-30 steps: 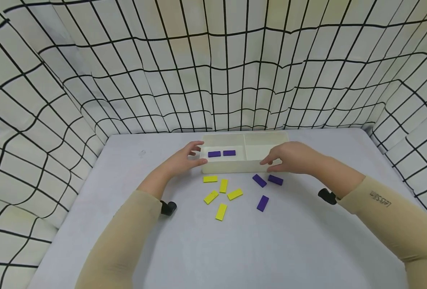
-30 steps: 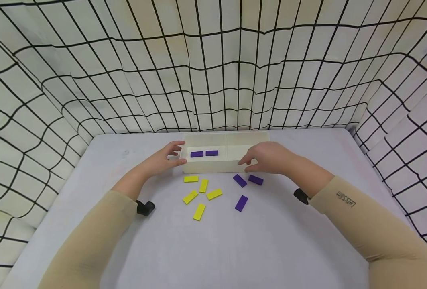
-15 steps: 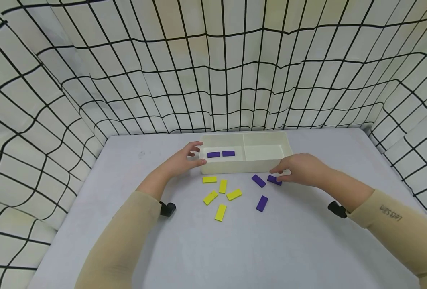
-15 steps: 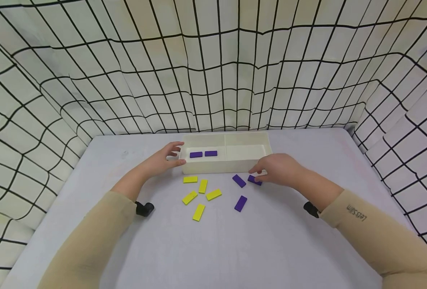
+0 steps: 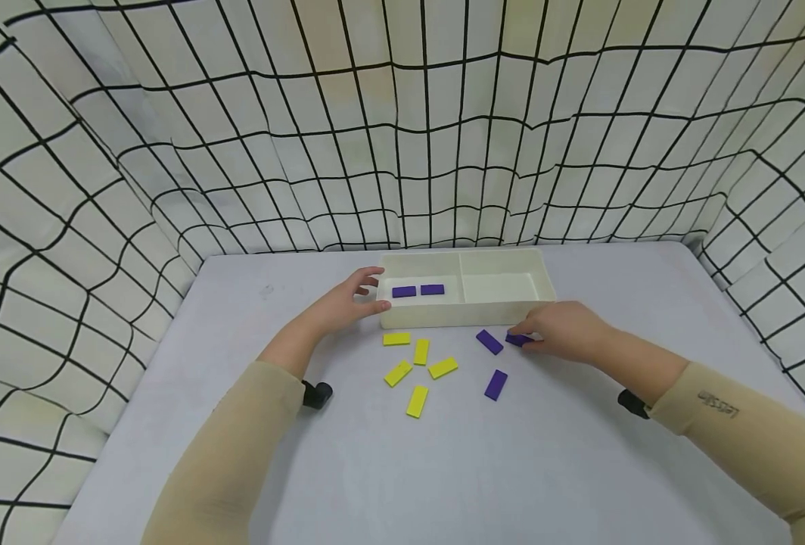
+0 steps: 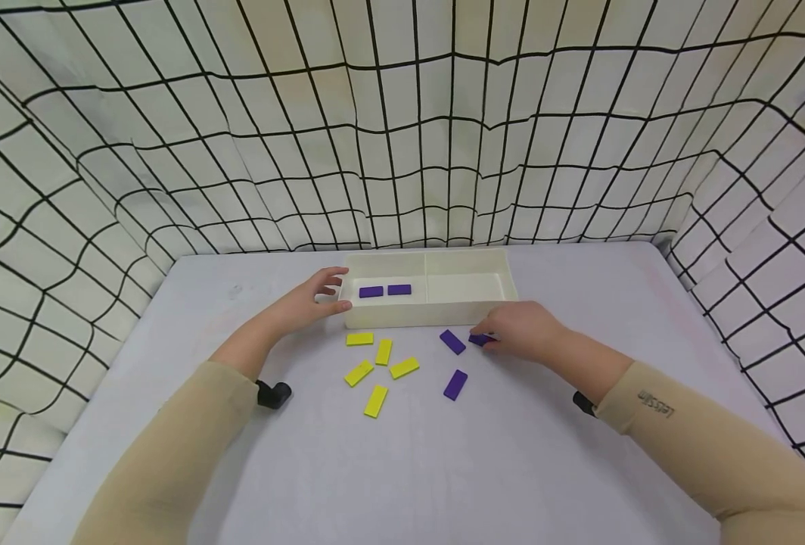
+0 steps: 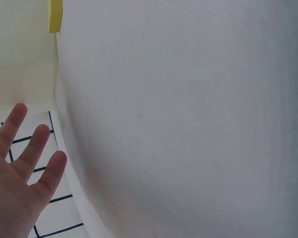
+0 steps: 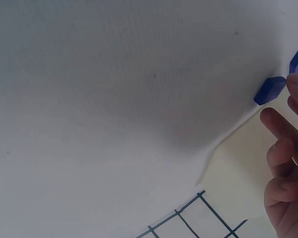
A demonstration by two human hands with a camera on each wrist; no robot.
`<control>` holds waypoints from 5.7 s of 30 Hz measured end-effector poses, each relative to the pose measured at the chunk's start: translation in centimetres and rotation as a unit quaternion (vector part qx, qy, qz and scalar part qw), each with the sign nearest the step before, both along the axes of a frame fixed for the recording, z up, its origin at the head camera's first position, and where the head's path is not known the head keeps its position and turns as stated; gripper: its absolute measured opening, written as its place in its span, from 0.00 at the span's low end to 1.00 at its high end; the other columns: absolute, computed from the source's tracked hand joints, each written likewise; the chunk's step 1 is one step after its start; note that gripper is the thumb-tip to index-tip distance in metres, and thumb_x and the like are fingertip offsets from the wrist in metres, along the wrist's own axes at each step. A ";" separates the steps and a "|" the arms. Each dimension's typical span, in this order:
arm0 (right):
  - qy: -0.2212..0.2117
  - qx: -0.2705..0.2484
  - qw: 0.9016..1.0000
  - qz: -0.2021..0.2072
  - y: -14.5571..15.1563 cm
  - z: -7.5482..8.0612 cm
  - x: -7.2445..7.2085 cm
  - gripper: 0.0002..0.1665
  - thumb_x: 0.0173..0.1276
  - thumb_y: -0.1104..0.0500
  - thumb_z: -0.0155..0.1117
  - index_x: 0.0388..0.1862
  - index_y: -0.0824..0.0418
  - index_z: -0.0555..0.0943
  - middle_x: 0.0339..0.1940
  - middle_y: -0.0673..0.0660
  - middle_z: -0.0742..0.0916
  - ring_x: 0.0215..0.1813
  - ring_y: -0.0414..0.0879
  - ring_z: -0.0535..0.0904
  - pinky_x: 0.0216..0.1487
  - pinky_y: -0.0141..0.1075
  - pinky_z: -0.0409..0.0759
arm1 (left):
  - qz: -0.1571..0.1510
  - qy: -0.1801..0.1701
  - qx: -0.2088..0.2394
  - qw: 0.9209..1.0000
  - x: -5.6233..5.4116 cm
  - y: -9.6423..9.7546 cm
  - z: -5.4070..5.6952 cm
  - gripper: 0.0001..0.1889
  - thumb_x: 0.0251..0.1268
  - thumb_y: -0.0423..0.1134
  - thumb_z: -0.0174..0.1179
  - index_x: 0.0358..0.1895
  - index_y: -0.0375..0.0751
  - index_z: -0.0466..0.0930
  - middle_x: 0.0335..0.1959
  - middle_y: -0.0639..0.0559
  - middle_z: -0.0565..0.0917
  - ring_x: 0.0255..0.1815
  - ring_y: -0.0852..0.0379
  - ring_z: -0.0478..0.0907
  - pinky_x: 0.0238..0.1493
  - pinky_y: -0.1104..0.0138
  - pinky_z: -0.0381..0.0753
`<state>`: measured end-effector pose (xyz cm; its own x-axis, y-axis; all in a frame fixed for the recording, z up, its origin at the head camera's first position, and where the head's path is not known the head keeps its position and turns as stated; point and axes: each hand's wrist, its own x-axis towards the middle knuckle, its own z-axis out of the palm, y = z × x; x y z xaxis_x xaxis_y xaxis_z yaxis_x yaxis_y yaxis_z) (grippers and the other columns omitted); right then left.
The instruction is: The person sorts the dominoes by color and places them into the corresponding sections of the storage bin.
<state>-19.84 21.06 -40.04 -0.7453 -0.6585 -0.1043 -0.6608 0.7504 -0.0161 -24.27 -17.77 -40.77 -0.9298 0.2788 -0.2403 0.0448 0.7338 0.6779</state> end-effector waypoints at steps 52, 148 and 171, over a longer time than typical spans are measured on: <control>-0.002 -0.043 0.999 -0.014 -0.8 5.5 -1.2 0.21 0.62 0.56 0.74 0.54 0.44 0.87 0.42 0.46 0.89 0.39 0.44 0.82 0.40 0.39 0.82 | -0.003 -0.001 0.007 1.000 0.1 0.1 0.2 0.41 0.65 0.58 0.63 0.77 0.61 0.51 0.72 0.48 0.65 0.74 0.45 0.61 0.70 0.42 0.61; -0.086 -0.026 0.996 0.003 -18.3 2.9 -10.5 0.22 0.70 0.50 0.66 0.63 0.44 0.81 0.57 0.46 0.85 0.60 0.43 0.78 0.62 0.42 0.76 | -0.011 -0.001 0.015 1.000 0.1 -0.2 0.1 0.41 0.66 0.57 0.63 0.77 0.60 0.52 0.72 0.47 0.65 0.73 0.44 0.61 0.69 0.42 0.62; -0.042 -0.074 0.996 0.005 -10.6 6.2 -6.3 0.20 0.70 0.49 0.67 0.60 0.45 0.83 0.56 0.47 0.86 0.60 0.46 0.79 0.57 0.43 0.79 | -0.003 -0.006 0.005 1.000 0.1 0.2 0.4 0.41 0.66 0.56 0.64 0.77 0.59 0.52 0.73 0.47 0.65 0.74 0.44 0.60 0.71 0.42 0.60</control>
